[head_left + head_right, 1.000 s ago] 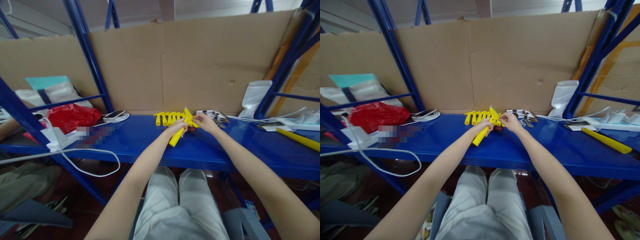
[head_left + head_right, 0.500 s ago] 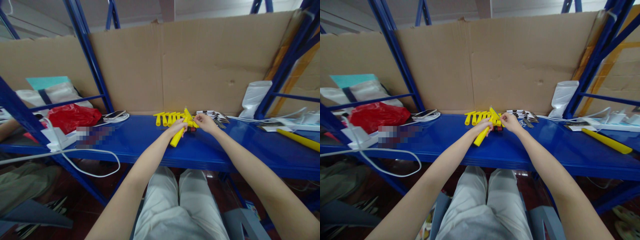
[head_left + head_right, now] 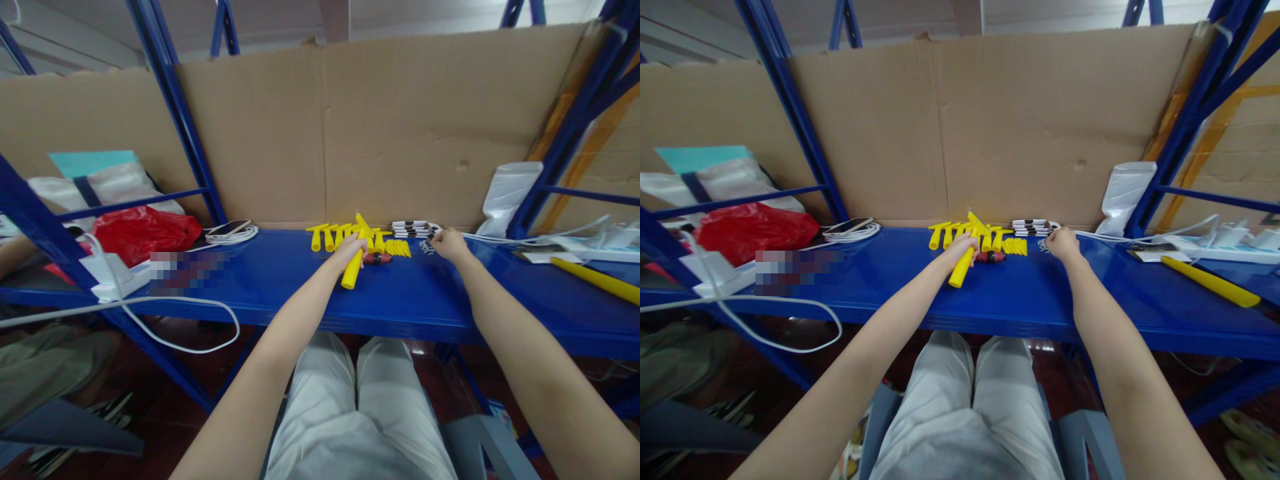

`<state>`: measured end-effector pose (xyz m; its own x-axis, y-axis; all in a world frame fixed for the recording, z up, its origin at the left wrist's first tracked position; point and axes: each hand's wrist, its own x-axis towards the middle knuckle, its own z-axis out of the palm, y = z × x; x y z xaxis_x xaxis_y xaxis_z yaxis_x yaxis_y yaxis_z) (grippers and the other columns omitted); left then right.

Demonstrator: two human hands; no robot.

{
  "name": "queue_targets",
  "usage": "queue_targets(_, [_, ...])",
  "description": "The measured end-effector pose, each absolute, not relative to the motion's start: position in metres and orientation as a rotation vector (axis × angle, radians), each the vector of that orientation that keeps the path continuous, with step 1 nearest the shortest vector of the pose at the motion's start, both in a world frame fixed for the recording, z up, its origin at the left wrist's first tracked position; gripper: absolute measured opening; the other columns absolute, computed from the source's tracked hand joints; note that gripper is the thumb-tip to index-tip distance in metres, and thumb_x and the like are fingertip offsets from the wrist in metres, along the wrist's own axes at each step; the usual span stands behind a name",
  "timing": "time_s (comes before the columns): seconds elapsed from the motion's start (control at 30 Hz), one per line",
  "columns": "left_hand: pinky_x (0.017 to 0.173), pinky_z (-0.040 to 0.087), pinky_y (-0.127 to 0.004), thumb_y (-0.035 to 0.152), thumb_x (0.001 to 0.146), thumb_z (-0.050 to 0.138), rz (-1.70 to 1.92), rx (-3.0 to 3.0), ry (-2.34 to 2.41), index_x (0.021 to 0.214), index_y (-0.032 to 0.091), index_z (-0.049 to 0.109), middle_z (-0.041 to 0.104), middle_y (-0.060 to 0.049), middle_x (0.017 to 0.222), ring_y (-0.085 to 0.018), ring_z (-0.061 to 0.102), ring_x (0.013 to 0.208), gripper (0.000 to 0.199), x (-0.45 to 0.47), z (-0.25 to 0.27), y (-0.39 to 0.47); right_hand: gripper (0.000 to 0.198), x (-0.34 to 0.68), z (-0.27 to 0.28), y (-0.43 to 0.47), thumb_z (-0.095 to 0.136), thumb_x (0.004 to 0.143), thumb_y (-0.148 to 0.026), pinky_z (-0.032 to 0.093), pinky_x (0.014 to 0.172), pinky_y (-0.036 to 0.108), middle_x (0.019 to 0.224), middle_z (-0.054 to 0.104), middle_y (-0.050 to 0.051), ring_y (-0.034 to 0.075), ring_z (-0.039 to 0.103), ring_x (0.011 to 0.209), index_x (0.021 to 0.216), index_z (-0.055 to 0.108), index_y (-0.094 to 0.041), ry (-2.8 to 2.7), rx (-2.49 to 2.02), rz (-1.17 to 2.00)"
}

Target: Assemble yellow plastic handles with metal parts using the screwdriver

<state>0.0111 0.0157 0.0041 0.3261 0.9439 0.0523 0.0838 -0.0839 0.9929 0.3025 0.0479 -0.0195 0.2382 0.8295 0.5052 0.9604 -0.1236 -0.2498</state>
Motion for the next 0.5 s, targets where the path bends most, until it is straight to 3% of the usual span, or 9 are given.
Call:
queue_targets(0.2, [0.039, 0.038, -0.02, 0.011, 0.066, 0.05, 0.958, 1.457, 0.966, 0.086, 0.02, 0.047, 0.044, 0.009, 0.044, -0.009, 0.04, 0.032, 0.022, 0.011, 0.003, 0.017, 0.009, 0.3, -0.032, 0.052, 0.061, 0.068, -0.018, 0.053, 0.081, 0.046, 0.085, 0.066, 0.015, 0.034, 0.061, 0.101, 0.059, 0.064, -0.019, -1.6, -2.033, -0.282])
queue_targets(0.33, [0.039, 0.038, -0.02, 0.01, 0.064, 0.048, 0.934, 1.456, 0.958, 0.088, 0.02, 0.047, 0.043, 0.009, 0.043, -0.01, 0.041, 0.032, 0.026, 0.011, 0.004, 0.017, 0.016, 0.298, -0.031, 0.053, 0.063, 0.064, -0.016, 0.051, 0.087, 0.05, 0.077, 0.064, 0.013, 0.034, 0.061, 0.099, 0.051, 0.055, -0.02, -1.558, -1.931, -0.232])
queue_targets(0.5, [0.037, 0.035, -0.02, 0.011, 0.064, 0.047, 0.834, 1.467, 0.892, 0.079, 0.021, 0.044, 0.045, 0.008, 0.042, -0.01, 0.041, 0.031, 0.019, 0.011, 0.005, 0.017, 0.017, 0.273, -0.015, 0.045, 0.057, 0.072, -0.018, 0.05, 0.089, 0.047, 0.068, 0.062, 0.009, 0.029, 0.065, 0.087, 0.056, 0.051, -0.022, -1.38, -1.682, 0.099])
